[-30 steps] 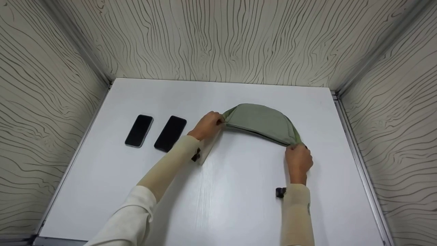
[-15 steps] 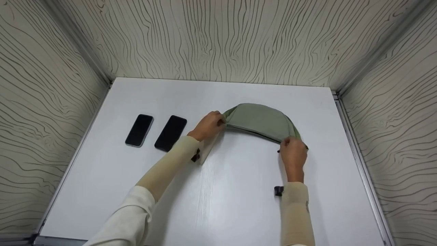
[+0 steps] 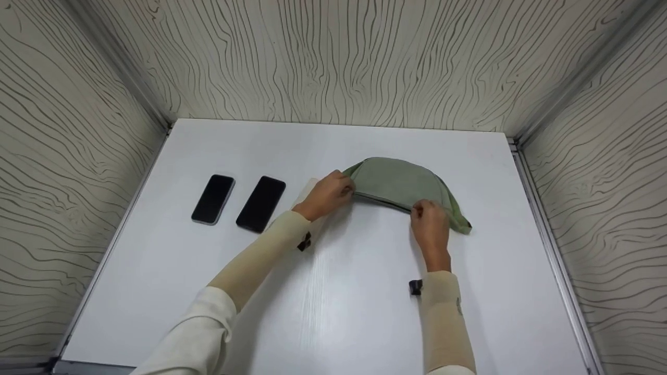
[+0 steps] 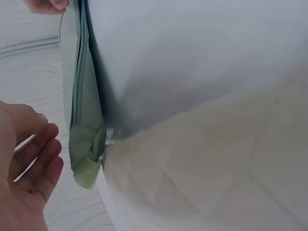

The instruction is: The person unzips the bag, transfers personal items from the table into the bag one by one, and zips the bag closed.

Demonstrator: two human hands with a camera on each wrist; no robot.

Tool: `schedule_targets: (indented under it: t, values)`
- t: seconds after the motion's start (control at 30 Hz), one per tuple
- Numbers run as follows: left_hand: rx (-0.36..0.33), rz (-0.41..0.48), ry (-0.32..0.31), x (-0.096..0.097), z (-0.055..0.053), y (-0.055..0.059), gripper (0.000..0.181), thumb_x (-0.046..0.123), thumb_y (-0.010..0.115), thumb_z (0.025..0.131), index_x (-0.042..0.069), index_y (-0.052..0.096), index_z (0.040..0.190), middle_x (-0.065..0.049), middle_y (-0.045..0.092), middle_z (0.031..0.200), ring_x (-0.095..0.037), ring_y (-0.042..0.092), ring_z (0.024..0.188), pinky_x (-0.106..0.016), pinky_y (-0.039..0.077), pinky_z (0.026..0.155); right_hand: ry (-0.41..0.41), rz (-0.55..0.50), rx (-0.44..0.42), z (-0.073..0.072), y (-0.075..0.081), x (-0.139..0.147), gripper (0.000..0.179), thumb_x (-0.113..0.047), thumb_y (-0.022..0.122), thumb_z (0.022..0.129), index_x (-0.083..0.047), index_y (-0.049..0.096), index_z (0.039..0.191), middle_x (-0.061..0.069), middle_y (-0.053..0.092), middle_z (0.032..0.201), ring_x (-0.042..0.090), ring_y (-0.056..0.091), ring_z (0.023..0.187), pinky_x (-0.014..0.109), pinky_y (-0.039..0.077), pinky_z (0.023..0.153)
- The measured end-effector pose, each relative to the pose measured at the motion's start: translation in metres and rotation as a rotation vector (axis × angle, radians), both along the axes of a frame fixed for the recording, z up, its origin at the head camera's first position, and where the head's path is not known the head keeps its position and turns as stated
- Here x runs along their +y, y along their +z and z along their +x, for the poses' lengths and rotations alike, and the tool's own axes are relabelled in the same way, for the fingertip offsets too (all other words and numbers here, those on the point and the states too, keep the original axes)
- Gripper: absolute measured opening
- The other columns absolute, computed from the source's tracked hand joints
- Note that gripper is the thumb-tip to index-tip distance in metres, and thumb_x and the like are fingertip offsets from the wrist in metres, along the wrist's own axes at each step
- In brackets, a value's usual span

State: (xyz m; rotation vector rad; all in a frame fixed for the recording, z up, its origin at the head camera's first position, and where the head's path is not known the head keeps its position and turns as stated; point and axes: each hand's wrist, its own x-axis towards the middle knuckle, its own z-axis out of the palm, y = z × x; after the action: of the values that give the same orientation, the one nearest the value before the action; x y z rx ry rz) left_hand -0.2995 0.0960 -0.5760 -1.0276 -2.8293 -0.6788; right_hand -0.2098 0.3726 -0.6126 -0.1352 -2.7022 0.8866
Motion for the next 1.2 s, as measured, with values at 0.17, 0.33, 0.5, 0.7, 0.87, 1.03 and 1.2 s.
schedule_targets:
  t: [0.17,0.33,0.5,0.7,0.87,1.03,1.2]
  values:
    - [0.035,-0.050,-0.036,0.013,0.010,0.004,0.020,0.014,0.060,0.109,0.010,0.078,0.117,-0.002,0.077,0.115,-0.015,0.070,0.111,-0.026,0.056,0.096,0.034,0.019,0.034,-0.005,-0.001,-0.004,0.011,0.003,0.069,0.097,0.008,0.074,0.105,0.027,0.071,0.102,0.039,0.068,0.093,0.049,0.052,0.081]
    - [0.032,-0.119,-0.065,0.025,0.021,0.001,0.022,0.018,0.058,0.111,0.012,0.076,0.120,0.001,0.076,0.115,-0.012,0.071,0.108,-0.024,0.056,0.093,0.054,0.019,0.002,-0.010,0.001,-0.006,0.012,0.001,0.068,0.099,0.007,0.073,0.109,0.026,0.070,0.105,0.039,0.067,0.096,0.048,0.052,0.083]
    - [0.016,-0.171,-0.103,0.034,0.029,-0.007,0.022,0.018,0.059,0.110,0.010,0.074,0.124,-0.001,0.073,0.117,-0.012,0.070,0.107,-0.024,0.057,0.092,0.062,0.010,-0.043,-0.013,0.005,-0.007,0.014,-0.001,0.066,0.102,0.006,0.072,0.112,0.025,0.068,0.111,0.038,0.065,0.103,0.049,0.053,0.088]
    - [0.021,-0.268,-0.101,0.040,0.035,-0.011,0.027,0.022,0.060,0.110,0.011,0.070,0.132,-0.002,0.071,0.127,-0.015,0.067,0.117,-0.027,0.055,0.100,0.079,0.039,-0.046,-0.018,0.005,-0.009,0.014,-0.002,0.067,0.101,0.006,0.073,0.111,0.025,0.069,0.111,0.041,0.064,0.106,0.055,0.053,0.092]
    - [0.067,-0.344,-0.111,0.046,0.038,-0.012,0.027,0.023,0.059,0.110,0.013,0.070,0.133,0.000,0.069,0.133,-0.014,0.065,0.123,-0.024,0.052,0.105,0.092,0.070,-0.066,-0.021,0.002,-0.010,0.015,-0.002,0.068,0.100,0.006,0.073,0.112,0.026,0.069,0.113,0.043,0.063,0.111,0.058,0.052,0.096]
    - [0.135,-0.382,-0.139,0.051,0.038,-0.018,0.027,0.023,0.056,0.111,0.014,0.070,0.133,0.001,0.068,0.135,-0.013,0.064,0.125,-0.024,0.050,0.108,0.112,0.102,-0.066,-0.022,-0.001,-0.009,0.018,-0.002,0.070,0.099,0.007,0.073,0.115,0.028,0.068,0.116,0.047,0.060,0.115,0.061,0.050,0.100]
    - [0.124,-0.392,-0.154,0.052,0.040,-0.020,0.029,0.021,0.057,0.110,0.013,0.070,0.135,0.000,0.068,0.138,-0.015,0.062,0.130,-0.026,0.050,0.111,0.130,0.125,-0.065,-0.024,-0.003,-0.008,0.022,-0.004,0.072,0.099,0.007,0.073,0.118,0.029,0.068,0.117,0.048,0.060,0.115,0.062,0.049,0.100]
